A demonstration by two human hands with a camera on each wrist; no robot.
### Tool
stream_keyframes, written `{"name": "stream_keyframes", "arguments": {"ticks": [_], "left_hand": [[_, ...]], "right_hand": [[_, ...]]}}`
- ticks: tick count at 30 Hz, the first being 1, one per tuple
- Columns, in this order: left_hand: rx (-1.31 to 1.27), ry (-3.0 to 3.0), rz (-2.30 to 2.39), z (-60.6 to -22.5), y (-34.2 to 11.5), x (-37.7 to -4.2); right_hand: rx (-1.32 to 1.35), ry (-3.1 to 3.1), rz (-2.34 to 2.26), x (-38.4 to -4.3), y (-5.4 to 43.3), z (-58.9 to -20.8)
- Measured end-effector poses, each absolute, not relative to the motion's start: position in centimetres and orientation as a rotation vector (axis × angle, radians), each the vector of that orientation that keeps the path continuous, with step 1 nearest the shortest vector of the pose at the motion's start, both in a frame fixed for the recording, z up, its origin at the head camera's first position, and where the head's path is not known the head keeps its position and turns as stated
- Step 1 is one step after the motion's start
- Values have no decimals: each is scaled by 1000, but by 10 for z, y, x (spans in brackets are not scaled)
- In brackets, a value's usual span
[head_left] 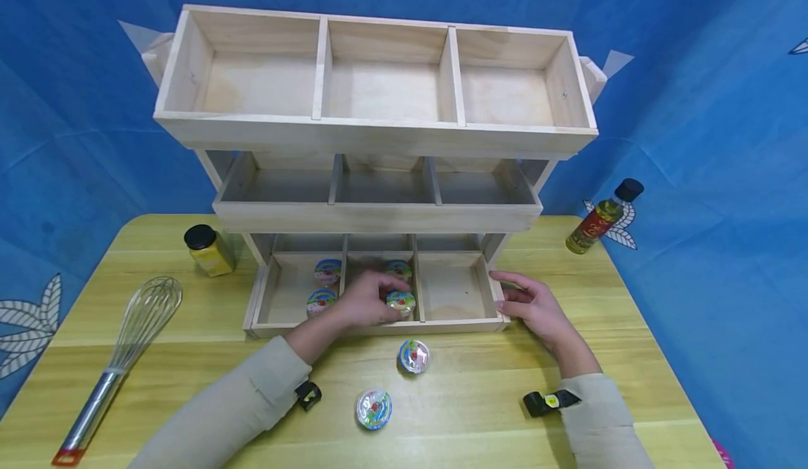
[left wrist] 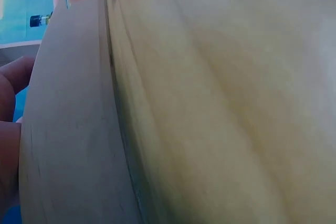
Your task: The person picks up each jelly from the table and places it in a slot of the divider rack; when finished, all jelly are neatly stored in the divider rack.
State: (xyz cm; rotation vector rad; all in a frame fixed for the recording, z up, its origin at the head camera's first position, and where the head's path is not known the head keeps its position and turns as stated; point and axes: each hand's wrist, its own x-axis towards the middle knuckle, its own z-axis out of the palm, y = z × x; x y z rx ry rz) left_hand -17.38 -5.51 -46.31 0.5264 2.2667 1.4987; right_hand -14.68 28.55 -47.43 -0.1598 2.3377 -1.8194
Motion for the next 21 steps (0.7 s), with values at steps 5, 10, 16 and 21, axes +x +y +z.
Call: {"name": "stream_keyframes", "arguments": {"ticks": [5, 10, 16, 21], "left_hand": [[512, 2249, 1444, -462, -55, -175], [513, 2256, 1429, -461, -56, -175], [526, 2287, 1445, -457, -58, -172], [546, 2351, 1441, -451, -61, -168]], "right_hand": [[-172, 2350, -1819, -147, 286, -475], [-175, 2353, -1821, -147, 286, -475], [-165, 2337, -1831, -145, 284, -473], [-179, 2330, -1840, -145, 285, -472]]}}
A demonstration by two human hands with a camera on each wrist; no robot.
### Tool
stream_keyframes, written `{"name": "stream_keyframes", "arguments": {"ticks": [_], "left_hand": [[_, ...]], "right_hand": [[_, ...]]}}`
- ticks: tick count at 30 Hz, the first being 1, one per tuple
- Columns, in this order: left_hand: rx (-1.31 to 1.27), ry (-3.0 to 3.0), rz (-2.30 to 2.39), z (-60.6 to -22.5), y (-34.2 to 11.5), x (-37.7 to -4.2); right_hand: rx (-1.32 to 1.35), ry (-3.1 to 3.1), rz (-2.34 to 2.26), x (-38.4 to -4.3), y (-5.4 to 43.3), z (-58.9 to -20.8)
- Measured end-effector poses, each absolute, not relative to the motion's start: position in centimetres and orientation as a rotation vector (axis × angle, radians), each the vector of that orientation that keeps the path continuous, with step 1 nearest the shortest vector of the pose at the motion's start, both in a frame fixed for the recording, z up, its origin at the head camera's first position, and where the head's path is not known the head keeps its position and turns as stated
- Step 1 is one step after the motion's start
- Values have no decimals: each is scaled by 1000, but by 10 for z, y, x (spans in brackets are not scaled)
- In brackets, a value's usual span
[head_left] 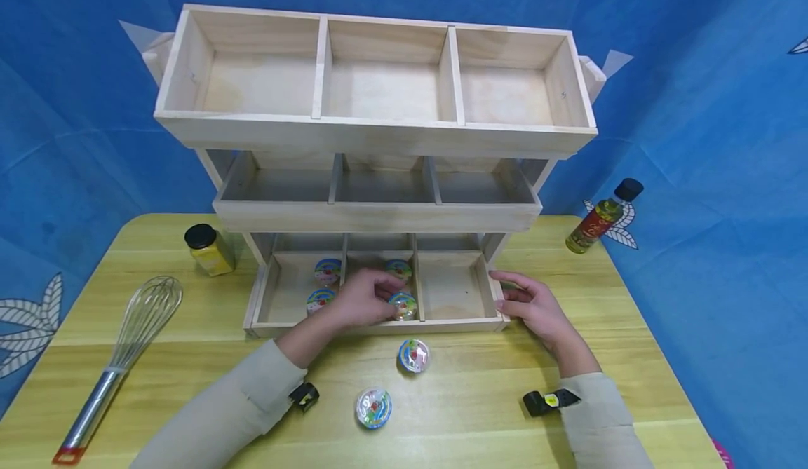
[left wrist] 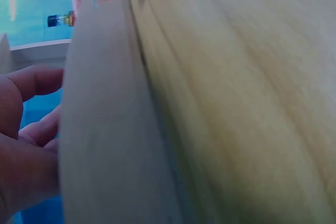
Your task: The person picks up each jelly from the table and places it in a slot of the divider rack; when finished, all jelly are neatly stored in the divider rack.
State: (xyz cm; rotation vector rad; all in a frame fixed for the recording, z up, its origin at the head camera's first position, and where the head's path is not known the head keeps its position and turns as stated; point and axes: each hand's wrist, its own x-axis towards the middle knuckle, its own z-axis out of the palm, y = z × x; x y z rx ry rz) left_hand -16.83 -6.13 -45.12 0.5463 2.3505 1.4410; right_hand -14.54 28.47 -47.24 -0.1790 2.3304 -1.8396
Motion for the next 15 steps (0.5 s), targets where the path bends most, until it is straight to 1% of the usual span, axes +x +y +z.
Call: {"name": "stream_keyframes", "arguments": {"ticks": [6, 11, 15], "left_hand": [[602, 2386, 1520, -439, -72, -154], [678, 2397, 1609, -431, -83, -133], [772, 2432, 1591, -425, -94, -114]], "right_hand": [[-188, 2337, -1838, -146, 286, -473], [-198, 2325, -1851, -145, 286, -474], [-204, 2328, -1850, -145, 286, -474]]}}
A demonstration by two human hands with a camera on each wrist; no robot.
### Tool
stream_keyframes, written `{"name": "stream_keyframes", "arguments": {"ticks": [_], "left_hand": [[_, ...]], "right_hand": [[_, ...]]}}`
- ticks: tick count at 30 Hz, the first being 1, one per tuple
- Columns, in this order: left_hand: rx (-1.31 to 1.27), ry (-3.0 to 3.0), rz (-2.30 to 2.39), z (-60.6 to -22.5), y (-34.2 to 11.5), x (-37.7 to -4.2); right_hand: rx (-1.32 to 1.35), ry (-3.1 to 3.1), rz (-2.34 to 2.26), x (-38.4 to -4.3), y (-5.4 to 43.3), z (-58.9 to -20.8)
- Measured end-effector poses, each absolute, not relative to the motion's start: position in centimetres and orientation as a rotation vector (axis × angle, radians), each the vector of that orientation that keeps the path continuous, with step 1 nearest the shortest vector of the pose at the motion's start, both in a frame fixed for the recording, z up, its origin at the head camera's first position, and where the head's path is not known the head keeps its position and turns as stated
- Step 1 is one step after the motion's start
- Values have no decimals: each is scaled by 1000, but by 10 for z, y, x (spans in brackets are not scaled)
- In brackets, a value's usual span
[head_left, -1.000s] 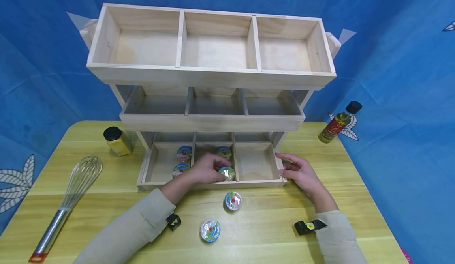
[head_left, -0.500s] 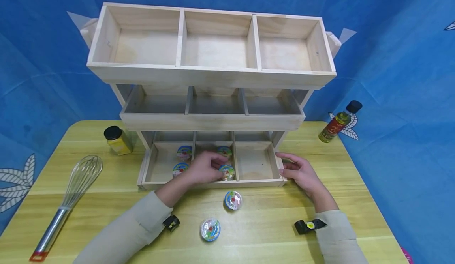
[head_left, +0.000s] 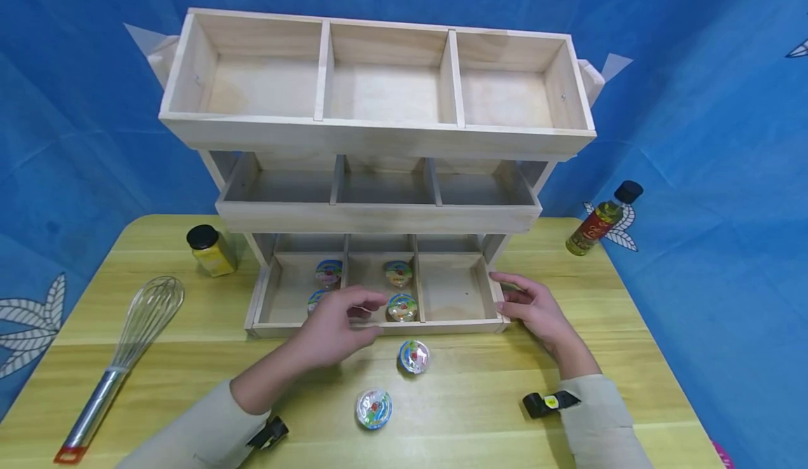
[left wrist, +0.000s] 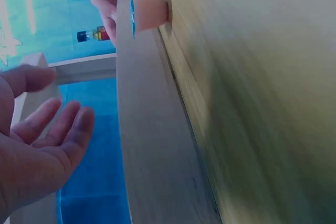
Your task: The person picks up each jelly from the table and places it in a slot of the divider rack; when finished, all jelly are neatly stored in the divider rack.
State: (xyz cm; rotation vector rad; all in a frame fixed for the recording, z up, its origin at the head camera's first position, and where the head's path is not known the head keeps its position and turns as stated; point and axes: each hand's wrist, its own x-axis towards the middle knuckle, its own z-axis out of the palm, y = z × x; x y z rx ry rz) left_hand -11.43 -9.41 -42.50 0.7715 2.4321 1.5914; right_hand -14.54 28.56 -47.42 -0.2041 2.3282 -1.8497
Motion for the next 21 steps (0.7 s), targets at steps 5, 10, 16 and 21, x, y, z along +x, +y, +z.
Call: {"name": "stream_keyframes", "arguments": {"ticks": [5, 10, 16, 21], "left_hand": [[851, 2368, 1477, -423, -108, -94], [943, 2281, 1361, -430, -116, -77], [1001, 2189, 1346, -445, -115, -63], [996, 2120, 1342, -455, -110, -56]], "right_hand": [[-197, 2336, -1843, -145, 285, -474], [-171, 2335, -1830, -144, 284, -474], [-153, 2330, -1833, -144, 285, -475], [-154, 2329, -1829, -145, 285, -475]]}}
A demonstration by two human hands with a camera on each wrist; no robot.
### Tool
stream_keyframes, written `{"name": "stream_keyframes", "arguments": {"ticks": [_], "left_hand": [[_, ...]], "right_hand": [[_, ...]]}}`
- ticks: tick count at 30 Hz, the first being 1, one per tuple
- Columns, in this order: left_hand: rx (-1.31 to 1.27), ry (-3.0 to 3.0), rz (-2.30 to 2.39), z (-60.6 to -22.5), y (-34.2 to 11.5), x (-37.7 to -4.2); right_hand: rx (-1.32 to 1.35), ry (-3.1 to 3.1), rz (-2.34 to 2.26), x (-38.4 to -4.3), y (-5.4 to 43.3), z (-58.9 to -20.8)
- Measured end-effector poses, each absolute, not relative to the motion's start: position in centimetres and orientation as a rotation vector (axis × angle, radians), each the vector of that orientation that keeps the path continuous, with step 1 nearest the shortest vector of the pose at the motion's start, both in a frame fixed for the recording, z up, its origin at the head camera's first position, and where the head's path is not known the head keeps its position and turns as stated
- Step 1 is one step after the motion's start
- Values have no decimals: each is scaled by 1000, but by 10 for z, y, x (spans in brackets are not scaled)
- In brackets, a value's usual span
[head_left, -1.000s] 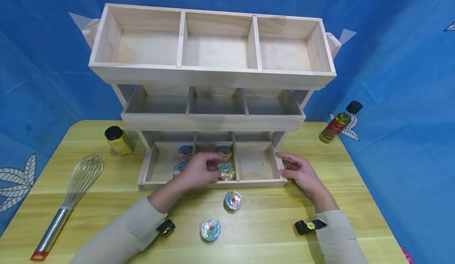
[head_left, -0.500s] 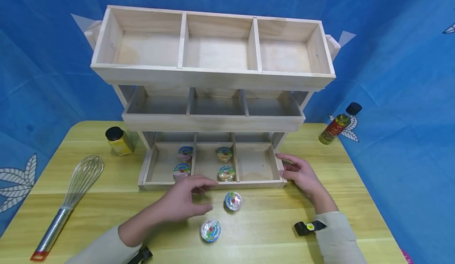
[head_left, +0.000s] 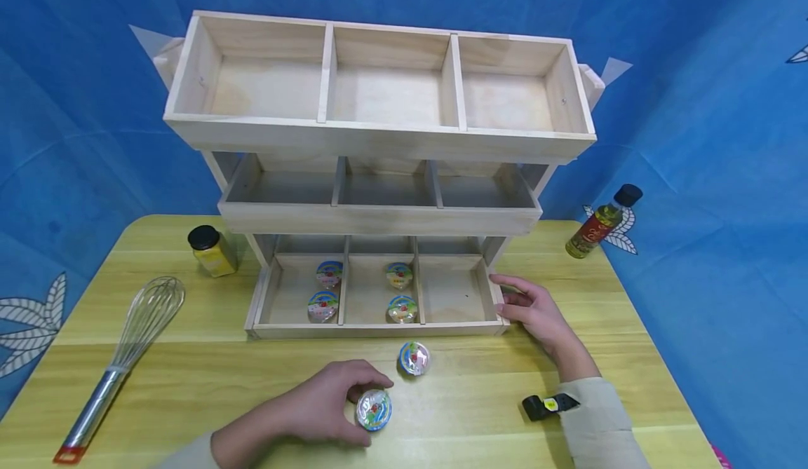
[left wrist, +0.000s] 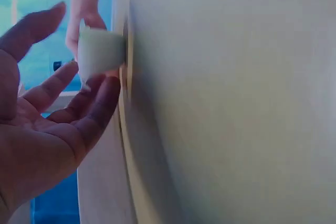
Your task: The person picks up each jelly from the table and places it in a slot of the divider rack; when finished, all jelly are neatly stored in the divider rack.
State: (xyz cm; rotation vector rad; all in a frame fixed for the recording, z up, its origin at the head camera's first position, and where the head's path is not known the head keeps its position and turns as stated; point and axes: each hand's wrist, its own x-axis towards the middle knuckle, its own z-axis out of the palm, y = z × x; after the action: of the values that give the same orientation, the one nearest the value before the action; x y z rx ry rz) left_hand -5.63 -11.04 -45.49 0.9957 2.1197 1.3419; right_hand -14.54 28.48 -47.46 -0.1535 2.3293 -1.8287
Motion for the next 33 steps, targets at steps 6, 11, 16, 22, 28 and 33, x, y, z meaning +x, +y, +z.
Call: {"name": "stream_keyframes", "arguments": {"ticks": [6, 11, 16, 22, 28, 33], "left_hand": [[1052, 2165, 1294, -463, -106, -54], [1022, 2176, 1318, -467, -106, -54], [941, 2163, 1337, -469, -106, -53], [927, 2167, 1352, -471, -106, -53], [913, 2169, 1382, -475, -106, -54], [819, 2069, 1485, -471, -103, -58]], "right_hand": [[-141, 2331, -1828, -145, 285, -474], [-137, 2345, -1812, -146, 285, -474], [-142, 2344, -1814, -147, 284, -474], [-155, 2331, -1834, -147, 284, -473], [-176, 2334, -1842, -146, 285, -473], [-165, 2325, -1850, -146, 285, -475]]}}
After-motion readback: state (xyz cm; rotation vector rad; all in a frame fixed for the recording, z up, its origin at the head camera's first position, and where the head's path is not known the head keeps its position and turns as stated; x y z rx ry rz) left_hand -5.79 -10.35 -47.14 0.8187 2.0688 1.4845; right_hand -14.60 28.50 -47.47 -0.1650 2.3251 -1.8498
